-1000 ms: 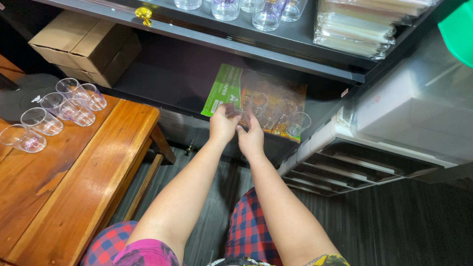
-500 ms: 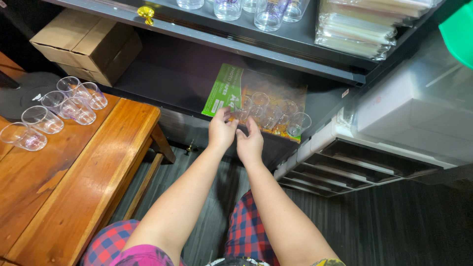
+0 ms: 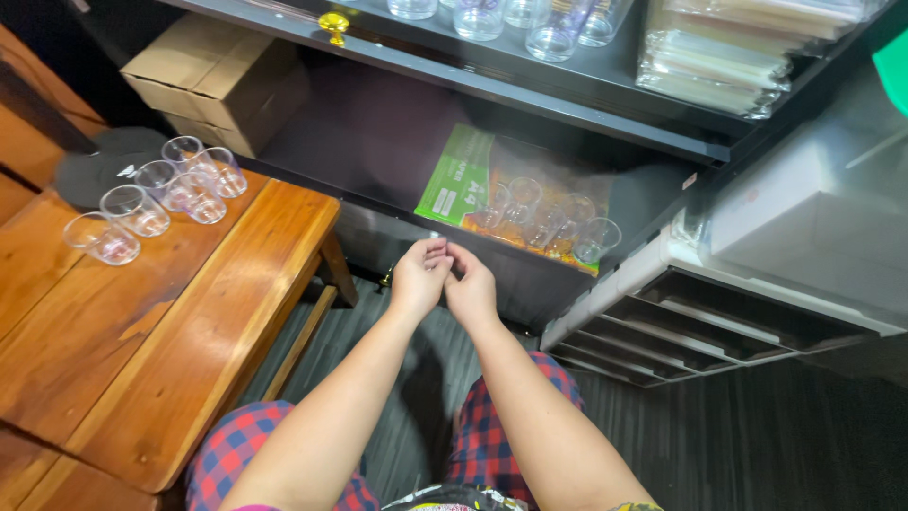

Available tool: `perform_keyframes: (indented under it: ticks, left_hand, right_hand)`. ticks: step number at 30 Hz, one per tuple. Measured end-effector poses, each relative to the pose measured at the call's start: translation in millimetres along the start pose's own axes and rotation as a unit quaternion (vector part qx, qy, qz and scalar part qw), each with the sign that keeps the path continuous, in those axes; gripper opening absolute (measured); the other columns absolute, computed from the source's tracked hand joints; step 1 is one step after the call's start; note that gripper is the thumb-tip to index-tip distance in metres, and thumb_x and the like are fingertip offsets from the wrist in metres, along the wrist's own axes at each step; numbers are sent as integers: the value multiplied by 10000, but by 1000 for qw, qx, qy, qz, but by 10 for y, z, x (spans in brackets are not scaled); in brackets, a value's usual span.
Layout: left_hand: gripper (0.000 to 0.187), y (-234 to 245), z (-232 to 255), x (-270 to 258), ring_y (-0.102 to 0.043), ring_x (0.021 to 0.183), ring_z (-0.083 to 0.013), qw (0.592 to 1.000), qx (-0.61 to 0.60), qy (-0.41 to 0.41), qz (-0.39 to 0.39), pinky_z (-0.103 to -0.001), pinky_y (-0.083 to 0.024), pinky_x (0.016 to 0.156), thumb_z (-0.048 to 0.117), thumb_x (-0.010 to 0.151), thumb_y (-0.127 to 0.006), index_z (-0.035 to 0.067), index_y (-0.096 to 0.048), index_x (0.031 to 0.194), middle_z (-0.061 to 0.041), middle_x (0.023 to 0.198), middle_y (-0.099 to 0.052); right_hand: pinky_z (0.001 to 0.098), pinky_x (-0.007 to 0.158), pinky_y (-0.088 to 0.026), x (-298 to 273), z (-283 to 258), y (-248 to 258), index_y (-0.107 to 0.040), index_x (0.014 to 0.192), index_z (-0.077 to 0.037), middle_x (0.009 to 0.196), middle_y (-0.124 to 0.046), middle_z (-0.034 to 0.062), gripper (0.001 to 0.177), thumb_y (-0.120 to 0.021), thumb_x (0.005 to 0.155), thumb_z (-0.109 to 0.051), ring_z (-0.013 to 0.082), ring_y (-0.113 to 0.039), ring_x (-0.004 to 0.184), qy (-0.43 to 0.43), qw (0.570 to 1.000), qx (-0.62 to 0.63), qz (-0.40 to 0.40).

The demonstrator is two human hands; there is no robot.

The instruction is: The person places a cardboard box on a shelf and then repeatedly picks up small clear glasses from a wooden bench, arranging them on a lower shelf. The person handles the glasses one by one or in small groups, moving them from the bench to the shelf.

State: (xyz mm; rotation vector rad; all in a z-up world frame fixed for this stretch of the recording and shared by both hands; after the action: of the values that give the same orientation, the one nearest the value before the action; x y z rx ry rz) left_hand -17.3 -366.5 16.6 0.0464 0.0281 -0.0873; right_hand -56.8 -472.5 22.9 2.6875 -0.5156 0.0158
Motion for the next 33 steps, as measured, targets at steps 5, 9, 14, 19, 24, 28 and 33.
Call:
perform_keyframes:
  ticks: [5, 9, 14, 19, 24, 28, 33]
  left_hand:
    - [398, 346, -134, -216, -700, 1164, -293, 1000, -8, 16, 22, -371, -587, 1004, 59, 931, -723, 21, -652, 1321, -265, 1281, -689]
    - [409, 562, -263, -358, -727, 1124, -276, 998, -21, 26, 46, -368, -591, 981, 32, 905, -725, 36, -672, 1311, -253, 1251, -712]
    - [420, 886, -482, -513, -749, 1033, -218, 995, -45, 26, 85, -333, -604, 950, -46, 845, -717, 27, -701, 1257, -219, 1165, -745]
    - [451, 1134, -827, -591, -737, 878, -109, 990, -77, 33, 109, -271, -617, 910, -95, 770, -721, 3, -705, 1210, -139, 1042, -759]
    - [430, 1273, -848, -613, -722, 739, -58, 986, -58, 43, 150, -210, -625, 781, -103, 709, -716, 19, -724, 1121, -101, 899, -762]
    - [459, 1284, -951, -585, -736, 730, -81, 985, -69, 34, 154, -221, -630, 763, -122, 689, -714, 6, -726, 1130, -129, 895, -765]
    - [511, 1224, -1099, -517, -746, 754, -95, 983, -109, 12, 147, -205, -629, 776, -139, 694, -701, 1, -699, 1186, -121, 903, -760]
  right_hand:
    - [330, 968, -581, -135, 2, -265, -741, 1275, -249, 1092, -800, 5, 362, -734, 914, -226, 140, -714, 1141, -3, 999, -14, -49]
    - [319, 888, -611, -287, -155, -389, -750, 1239, -147, 1118, -792, 86, 331, -709, 913, -100, 212, -743, 1098, -8, 994, 28, -107]
    - [322, 881, -622, -372, -78, -590, -738, 1245, -129, 1135, -780, 98, 366, -739, 888, -44, 212, -741, 1091, -4, 986, 18, -168]
    - [338, 905, -615, -502, -78, -810, -732, 1266, -118, 1131, -772, 125, 388, -710, 895, -7, 226, -738, 1092, 11, 973, -5, -230]
    - [343, 893, -614, -642, -274, -875, -732, 1267, -120, 1102, -782, 119, 369, -635, 923, -29, 221, -756, 1038, 27, 967, -32, -252]
    - [353, 896, -612, -630, -227, -958, -732, 1269, -108, 1106, -781, 135, 374, -629, 921, -20, 235, -756, 1037, 31, 964, -39, -260]
    - [371, 915, -604, -615, -113, -1047, -717, 1300, -68, 1120, -767, 191, 427, -586, 907, 36, 247, -758, 1047, 28, 967, -14, -251]
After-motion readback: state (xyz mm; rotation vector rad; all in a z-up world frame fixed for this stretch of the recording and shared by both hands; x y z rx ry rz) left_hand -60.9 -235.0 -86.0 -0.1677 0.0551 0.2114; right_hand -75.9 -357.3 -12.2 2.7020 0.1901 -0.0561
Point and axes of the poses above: each hand's wrist, its own x-axis towards the middle knuckle, its own y-axis out of the back of the hand, z = x × y, the point moved 2 cm from there along x, towards the middle knuckle
